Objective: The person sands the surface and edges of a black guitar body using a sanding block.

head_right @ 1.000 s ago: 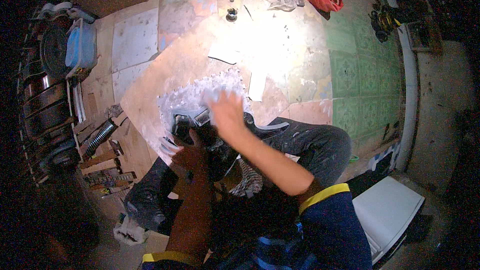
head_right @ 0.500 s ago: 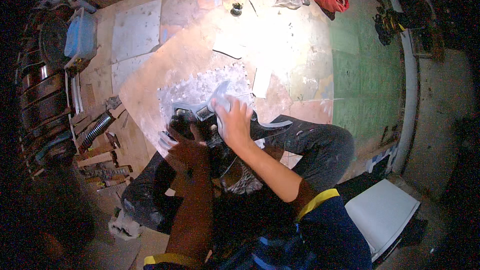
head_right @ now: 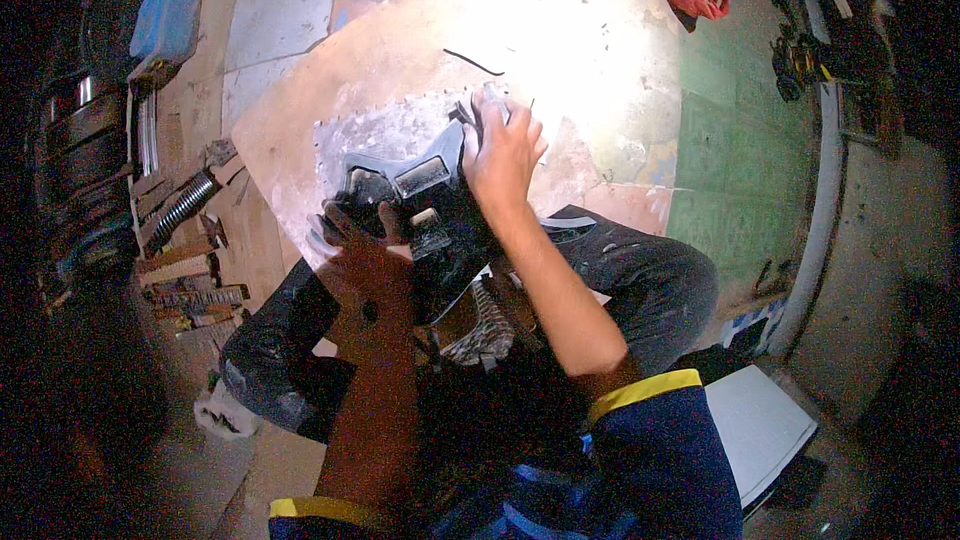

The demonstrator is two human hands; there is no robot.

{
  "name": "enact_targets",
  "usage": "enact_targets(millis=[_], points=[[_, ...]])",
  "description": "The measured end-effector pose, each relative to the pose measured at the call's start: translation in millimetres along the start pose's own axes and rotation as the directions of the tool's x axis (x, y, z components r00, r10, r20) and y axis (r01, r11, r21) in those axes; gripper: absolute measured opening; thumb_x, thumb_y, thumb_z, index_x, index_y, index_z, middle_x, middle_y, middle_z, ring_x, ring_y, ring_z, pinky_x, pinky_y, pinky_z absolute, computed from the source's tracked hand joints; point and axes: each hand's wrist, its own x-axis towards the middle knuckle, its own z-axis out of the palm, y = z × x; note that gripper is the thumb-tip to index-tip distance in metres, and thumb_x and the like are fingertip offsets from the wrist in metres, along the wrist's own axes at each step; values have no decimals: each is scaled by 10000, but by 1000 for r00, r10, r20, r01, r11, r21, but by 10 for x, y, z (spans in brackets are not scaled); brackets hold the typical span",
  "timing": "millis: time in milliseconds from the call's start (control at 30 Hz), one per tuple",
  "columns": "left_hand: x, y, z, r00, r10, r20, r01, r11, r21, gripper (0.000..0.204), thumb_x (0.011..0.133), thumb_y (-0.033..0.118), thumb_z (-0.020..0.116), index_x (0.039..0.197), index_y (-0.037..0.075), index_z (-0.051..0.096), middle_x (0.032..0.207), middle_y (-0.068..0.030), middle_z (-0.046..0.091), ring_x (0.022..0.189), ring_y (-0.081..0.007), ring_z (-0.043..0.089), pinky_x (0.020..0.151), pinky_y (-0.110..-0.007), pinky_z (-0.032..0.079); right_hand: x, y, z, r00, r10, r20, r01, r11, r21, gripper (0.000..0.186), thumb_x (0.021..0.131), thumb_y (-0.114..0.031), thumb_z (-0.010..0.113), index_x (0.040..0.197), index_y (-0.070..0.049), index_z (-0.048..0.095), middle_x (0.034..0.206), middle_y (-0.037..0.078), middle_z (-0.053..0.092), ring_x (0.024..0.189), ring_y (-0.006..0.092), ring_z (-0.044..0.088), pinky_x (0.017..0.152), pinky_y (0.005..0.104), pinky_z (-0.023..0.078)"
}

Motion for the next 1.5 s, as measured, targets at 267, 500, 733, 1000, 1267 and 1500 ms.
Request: enact_targets(millis=[267,500,733,1000,1267,1500], points=[[55,32,43,992,20,-126,-24,999,-27,814,877,471,735,1482,24,424,1513,-267,426,1404,-510,400,1094,-660,353,120,38,16,998,-34,45,33,999,18,392,941,-223,657,1330,-176,663,1243,224,568,1112,425,547,907,556,457],[54,8,39,998,-59,1,59,997,58,962,816,595,742,1556,87,394,1624,-222,333,1452,-477,378,1074,-577,443,-232,147,4,981,-87,175,91,996,-17,448,880,-193,727,1324,-202,664,1255,219,562,1168,431,519,977,590,419],[21,-72,89,997,32,-75,-29,999,38,895,849,590,721,1506,48,446,1605,-247,341,1449,-508,356,1089,-612,420,-587,139,-53,966,-130,222,132,991,6,456,874,-176,731,1325,-212,669,1311,236,530,1172,453,516,965,611,414],[67,-47,38,999,11,-35,-9,999,46,927,858,599,705,1550,69,389,1579,-258,366,1424,-510,375,1049,-624,437,-413,128,4,974,-111,199,120,992,-38,475,860,-116,730,1317,-223,660,1321,237,531,1176,450,521,950,590,447],[18,-75,69,996,42,-76,-37,997,62,927,863,596,698,1549,57,384,1579,-262,365,1418,-515,370,1042,-636,428,-317,67,16,970,-120,212,124,992,-6,577,796,-74,773,1338,-229,653,1328,217,527,1206,441,505,981,588,425],[2,-58,8,997,38,-61,-35,998,47,881,852,571,718,1496,42,434,1597,-260,346,1418,-517,367,1022,-654,432,-81,-104,-1,969,-148,200,154,988,-15,541,817,-99,772,1322,-257,660,1341,221,522,1194,448,508,935,613,439]])
